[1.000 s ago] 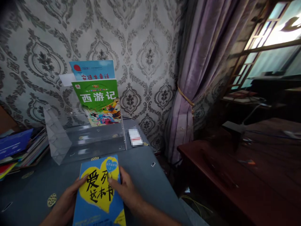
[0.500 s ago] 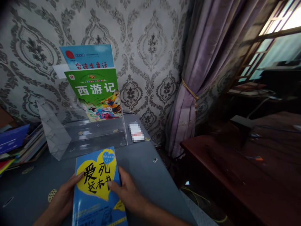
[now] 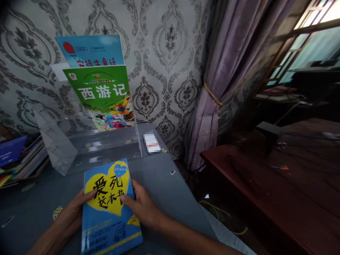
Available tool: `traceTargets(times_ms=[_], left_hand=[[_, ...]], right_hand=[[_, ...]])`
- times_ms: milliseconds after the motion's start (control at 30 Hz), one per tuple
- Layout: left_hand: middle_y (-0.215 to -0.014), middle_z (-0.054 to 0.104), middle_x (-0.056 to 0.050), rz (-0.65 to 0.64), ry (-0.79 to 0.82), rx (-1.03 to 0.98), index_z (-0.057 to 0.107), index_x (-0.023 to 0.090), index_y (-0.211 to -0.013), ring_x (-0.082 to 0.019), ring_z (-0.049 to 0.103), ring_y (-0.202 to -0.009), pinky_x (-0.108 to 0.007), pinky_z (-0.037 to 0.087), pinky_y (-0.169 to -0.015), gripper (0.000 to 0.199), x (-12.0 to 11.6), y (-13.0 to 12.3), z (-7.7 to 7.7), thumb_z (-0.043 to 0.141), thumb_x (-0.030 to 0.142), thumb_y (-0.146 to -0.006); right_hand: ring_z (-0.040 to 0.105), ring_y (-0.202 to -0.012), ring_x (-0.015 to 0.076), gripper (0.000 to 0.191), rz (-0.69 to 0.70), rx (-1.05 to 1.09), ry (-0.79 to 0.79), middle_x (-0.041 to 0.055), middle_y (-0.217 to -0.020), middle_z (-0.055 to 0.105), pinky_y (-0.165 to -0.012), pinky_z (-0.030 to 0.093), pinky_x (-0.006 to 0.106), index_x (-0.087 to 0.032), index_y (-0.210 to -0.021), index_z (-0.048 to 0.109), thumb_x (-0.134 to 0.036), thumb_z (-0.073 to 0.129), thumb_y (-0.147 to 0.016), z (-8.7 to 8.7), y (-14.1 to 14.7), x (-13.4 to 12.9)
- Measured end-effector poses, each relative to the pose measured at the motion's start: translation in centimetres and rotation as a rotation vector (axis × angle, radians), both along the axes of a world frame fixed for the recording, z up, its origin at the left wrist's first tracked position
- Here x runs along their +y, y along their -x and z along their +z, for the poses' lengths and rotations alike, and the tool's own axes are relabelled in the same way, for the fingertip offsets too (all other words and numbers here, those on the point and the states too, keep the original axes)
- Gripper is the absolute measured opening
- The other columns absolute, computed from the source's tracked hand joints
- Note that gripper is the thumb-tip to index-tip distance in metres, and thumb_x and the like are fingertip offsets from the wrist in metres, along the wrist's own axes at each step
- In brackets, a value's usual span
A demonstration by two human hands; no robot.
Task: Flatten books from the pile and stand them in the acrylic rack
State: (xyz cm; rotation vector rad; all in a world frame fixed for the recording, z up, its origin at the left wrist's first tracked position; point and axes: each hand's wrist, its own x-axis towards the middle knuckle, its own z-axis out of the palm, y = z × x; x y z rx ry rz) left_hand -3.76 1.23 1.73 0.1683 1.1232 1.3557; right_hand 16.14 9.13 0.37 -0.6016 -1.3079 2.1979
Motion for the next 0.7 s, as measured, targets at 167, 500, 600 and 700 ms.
traceTargets(times_ms=[167,500,600,700], left_hand=[[-0.106,0.077,-0.020,-0.008,0.023,0.029,0.058,0.010,-0.132,-0.042,0.072,-0.101,-0.051,0.061,-0.090,0.080,0.1,0.0,0.1,0.090,0.014,-0.060],[-0.103,0.077,-0.021,-0.050,-0.023,0.085,0.063,0.007,-0.119,-0.041,0.074,-0.094,-0.050,0.063,-0.085,0.065,0.2,-0.6,0.7,0.090,0.017,-0.060],[-0.107,0.076,-0.021,-0.031,-0.003,0.098,0.059,0.008,-0.124,-0.042,0.073,-0.097,-0.050,0.063,-0.085,0.072,0.2,-0.9,1.2,0.089,0.015,-0.059],[-0.105,0.076,-0.023,-0.014,0.019,0.118,0.057,0.006,-0.126,-0.042,0.073,-0.097,-0.050,0.063,-0.083,0.070,0.3,-0.9,1.1,0.086,0.015,-0.062]], right_hand=[[0.070,-0.105,0.0314,0.056,0.003,-0.010,-0.007,0.0131,-0.117,0.071,-0.092,0.057,0.049,-0.019,-0.118,0.058,-0.046,0.080,-0.075,0.5,-0.1,-0.1],[0.072,-0.097,0.0253,0.074,-0.167,-0.058,-0.225,0.0103,-0.119,0.069,-0.090,0.057,0.047,-0.024,-0.144,0.037,-0.057,0.067,-0.085,-0.6,1.0,1.8],[0.064,-0.116,0.0271,0.075,-0.240,-0.106,-0.352,0.0112,-0.128,0.065,-0.102,0.051,0.048,-0.024,-0.150,0.034,-0.054,0.064,-0.088,-0.8,1.9,2.6],[0.059,-0.124,0.0282,0.073,-0.255,-0.154,-0.373,0.0108,-0.134,0.063,-0.109,0.045,0.050,-0.024,-0.152,0.034,-0.053,0.060,-0.090,-1.1,2.4,2.5]])
